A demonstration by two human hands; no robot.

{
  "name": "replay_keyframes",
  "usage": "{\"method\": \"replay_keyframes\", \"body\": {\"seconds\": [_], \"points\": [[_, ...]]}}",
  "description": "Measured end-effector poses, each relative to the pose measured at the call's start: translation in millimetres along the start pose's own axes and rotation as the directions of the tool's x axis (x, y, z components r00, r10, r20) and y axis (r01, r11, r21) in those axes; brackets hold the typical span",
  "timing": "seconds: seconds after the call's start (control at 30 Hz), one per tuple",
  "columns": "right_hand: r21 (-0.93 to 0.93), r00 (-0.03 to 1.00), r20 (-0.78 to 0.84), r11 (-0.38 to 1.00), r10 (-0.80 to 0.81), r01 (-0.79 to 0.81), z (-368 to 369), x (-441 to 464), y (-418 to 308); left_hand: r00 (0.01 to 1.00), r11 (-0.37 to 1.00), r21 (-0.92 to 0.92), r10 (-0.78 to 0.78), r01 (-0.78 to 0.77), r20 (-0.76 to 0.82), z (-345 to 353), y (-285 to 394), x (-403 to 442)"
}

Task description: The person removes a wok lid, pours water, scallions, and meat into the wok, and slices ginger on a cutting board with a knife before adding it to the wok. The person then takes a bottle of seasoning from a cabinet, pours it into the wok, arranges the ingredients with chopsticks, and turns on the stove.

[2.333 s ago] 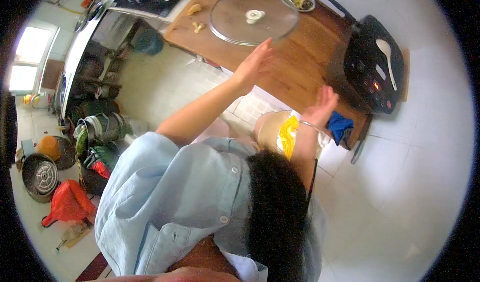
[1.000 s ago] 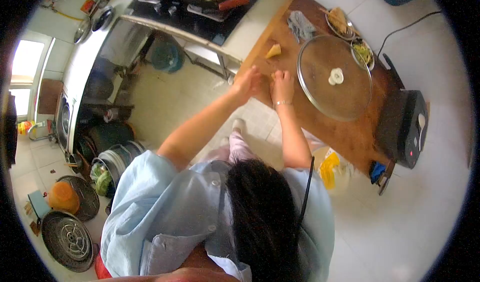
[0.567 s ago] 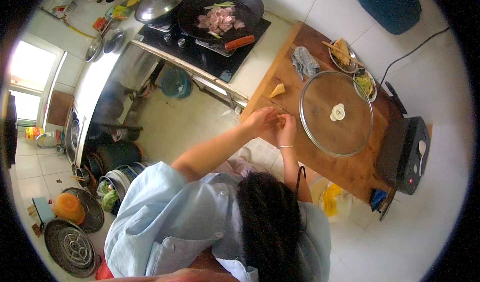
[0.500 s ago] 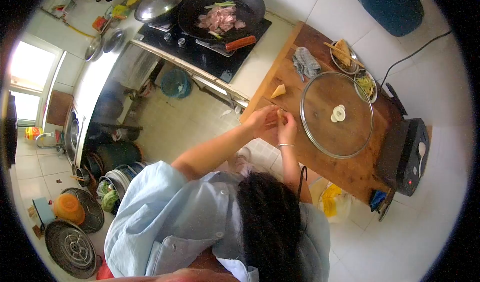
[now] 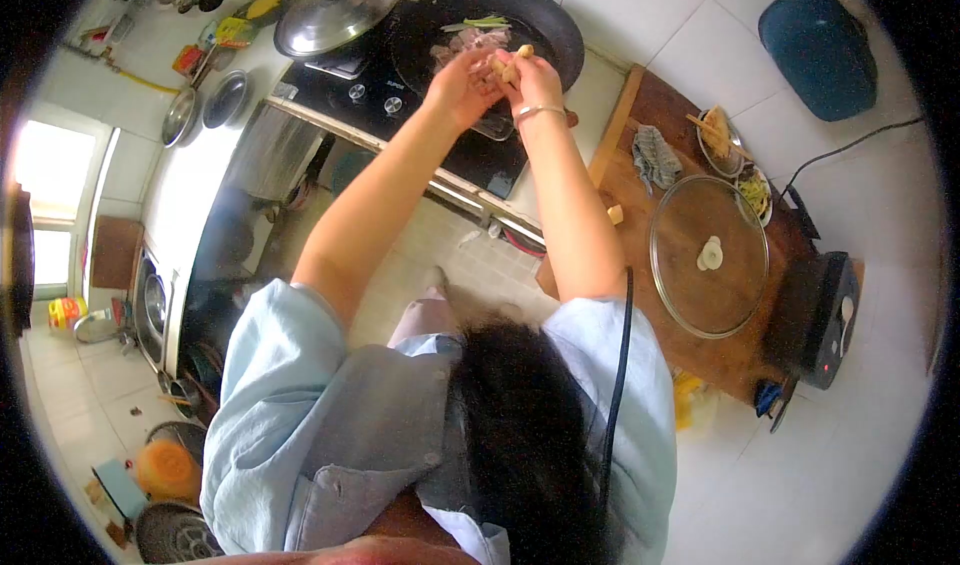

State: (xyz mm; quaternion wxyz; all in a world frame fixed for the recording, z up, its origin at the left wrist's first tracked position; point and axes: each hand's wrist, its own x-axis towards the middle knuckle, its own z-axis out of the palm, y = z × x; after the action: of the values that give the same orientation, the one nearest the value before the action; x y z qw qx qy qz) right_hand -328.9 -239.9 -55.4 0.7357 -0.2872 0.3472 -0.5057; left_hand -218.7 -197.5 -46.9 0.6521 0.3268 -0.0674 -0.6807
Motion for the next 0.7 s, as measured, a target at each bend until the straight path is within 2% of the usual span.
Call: {"method": "replay_keyframes", "body": {"seconds": [0.1, 0.17, 0.23, 0.3, 0.5, 0.6, 0.7], "points": [[-0.071, 0.994, -0.107, 0.997, 0.0, -0.008, 12.1, 28.6, 13.5, 0.999, 0.998, 0.066, -0.023, 0.02, 0.046, -20.9, 27.6, 29.9], [-0.143, 0.985, -0.173, 0.99, -0.023, -0.002, 17.2, 35.7, 18.5, 0.999, 0.993, 0.117, 0.007, -0.002, -0.036, -30.4, 40.1, 47.1], [-0.234, 0.972, -0.229, 0.972, -0.056, 0.0, 15.6, 43.6, 22.3, 1.0, 0.998, 0.054, -0.019, 0.019, 0.009, -44.5, 50.8, 63.4], [-0.216, 0.958, -0.28, 0.976, -0.066, 0.004, 4.7, 59.4, 27.1, 0.999, 0.996, 0.089, -0.017, 0.021, -0.046, -48.9, 56.8, 68.8], [-0.194, 0.886, -0.45, 0.981, -0.111, 0.024, -17.9, 80.6, 19.4, 1.0, 0.995, 0.103, -0.007, 0.007, -0.002, -52.7, 64.5, 62.4], [-0.069, 0.879, -0.475, 0.998, -0.046, 0.015, -12.0, 81.1, 5.7, 0.999, 0.992, 0.12, -0.042, 0.04, 0.021, -52.6, 64.5, 59.5], [-0.095, 0.888, -0.446, 0.992, -0.114, 0.079, -8.8, 74.3, -1.0, 0.998, 0.99, 0.137, -0.04, 0.032, 0.058, -50.2, 61.3, 53.7]]}}
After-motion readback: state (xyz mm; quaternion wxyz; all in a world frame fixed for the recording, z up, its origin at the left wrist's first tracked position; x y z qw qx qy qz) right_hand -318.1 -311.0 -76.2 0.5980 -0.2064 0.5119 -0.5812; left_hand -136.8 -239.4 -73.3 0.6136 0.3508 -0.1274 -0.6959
